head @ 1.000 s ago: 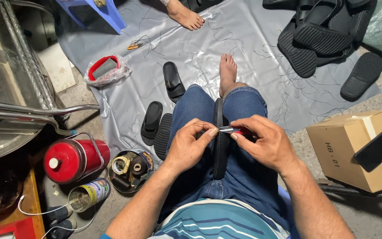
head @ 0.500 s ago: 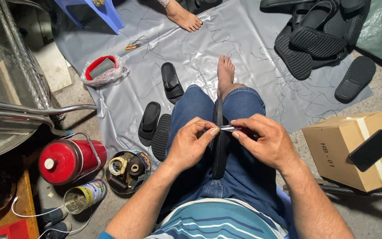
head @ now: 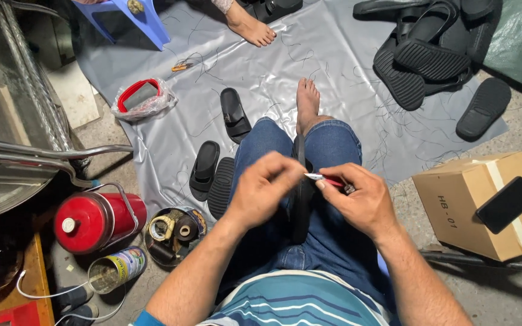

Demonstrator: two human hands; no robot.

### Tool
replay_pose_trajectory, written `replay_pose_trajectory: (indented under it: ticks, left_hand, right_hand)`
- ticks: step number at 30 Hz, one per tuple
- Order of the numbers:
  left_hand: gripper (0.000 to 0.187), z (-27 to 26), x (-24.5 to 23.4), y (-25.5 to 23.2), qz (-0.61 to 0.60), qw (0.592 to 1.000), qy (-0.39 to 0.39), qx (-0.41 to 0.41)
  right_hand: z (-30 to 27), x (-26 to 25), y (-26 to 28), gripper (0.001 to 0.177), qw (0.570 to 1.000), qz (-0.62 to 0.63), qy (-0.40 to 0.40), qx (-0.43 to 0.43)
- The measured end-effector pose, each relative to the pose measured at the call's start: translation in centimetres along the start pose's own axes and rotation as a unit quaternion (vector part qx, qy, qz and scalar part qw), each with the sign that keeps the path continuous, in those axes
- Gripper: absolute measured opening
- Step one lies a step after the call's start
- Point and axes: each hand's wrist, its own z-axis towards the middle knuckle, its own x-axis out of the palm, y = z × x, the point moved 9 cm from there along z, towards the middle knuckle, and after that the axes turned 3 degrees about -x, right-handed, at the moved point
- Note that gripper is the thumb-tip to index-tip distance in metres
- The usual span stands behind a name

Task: Hand-sewing the sole of a black sandal using a needle and thread

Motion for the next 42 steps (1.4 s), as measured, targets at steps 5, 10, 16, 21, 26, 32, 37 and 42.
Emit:
replay_pose_trajectory:
  ticks: [5, 10, 16, 21, 26, 32, 37, 42]
  left_hand:
    - [0.023, -0.1, -1.8, 2.7, 0.056, 0.997, -0.058, 0.002]
    - [0.031, -1.8, 0.9, 2.4, 0.139, 0.989, -0.004, 0.054]
    - [0.014, -1.6, 3.9, 2.1, 0.159, 0.980, -0.052, 0.109]
    - [0.008, -0.7, 7.9, 0.0, 0.256, 0.959, 0.035, 0.118]
    - [0.009, -0.2, 9.7, 0.5, 0.291, 0.946, 0.019, 0.144]
    - [0.011, -0.2, 10.2, 0.6, 0.345, 0.926, -0.002, 0.153]
    - [0.013, 0.0, 10.7, 0.6, 0.382, 0.916, 0.022, 0.119]
    - [0.013, 0.2, 9.8, 1.2, 0.313, 0.946, 0.007, 0.080]
  right_hand:
    - [-1.5, -0.7, -3.5, 0.025, 0.993, 0.052, -0.025, 0.106]
    - [-3.8, -2.0, -5.9, 0.029, 0.981, 0.065, -0.041, 0.176]
    - [-3.9, -6.3, -2.8, 0.030, 0.996, -0.027, -0.043, 0.074]
    - [-3.4, -7.4, 0.8, 0.025, 0.989, -0.141, 0.006, -0.047]
    - [-3.0, -7.7, 0.9, 0.026, 0.985, -0.168, -0.004, -0.043]
    - [-2.4, -7.0, 1.4, 0.022, 0.961, -0.262, 0.019, -0.085]
    - [-1.5, -6.4, 2.9, 0.016, 0.938, -0.336, 0.065, -0.052]
    - [-1.9, -7.7, -0.8, 0.022, 0.963, -0.268, -0.006, 0.002]
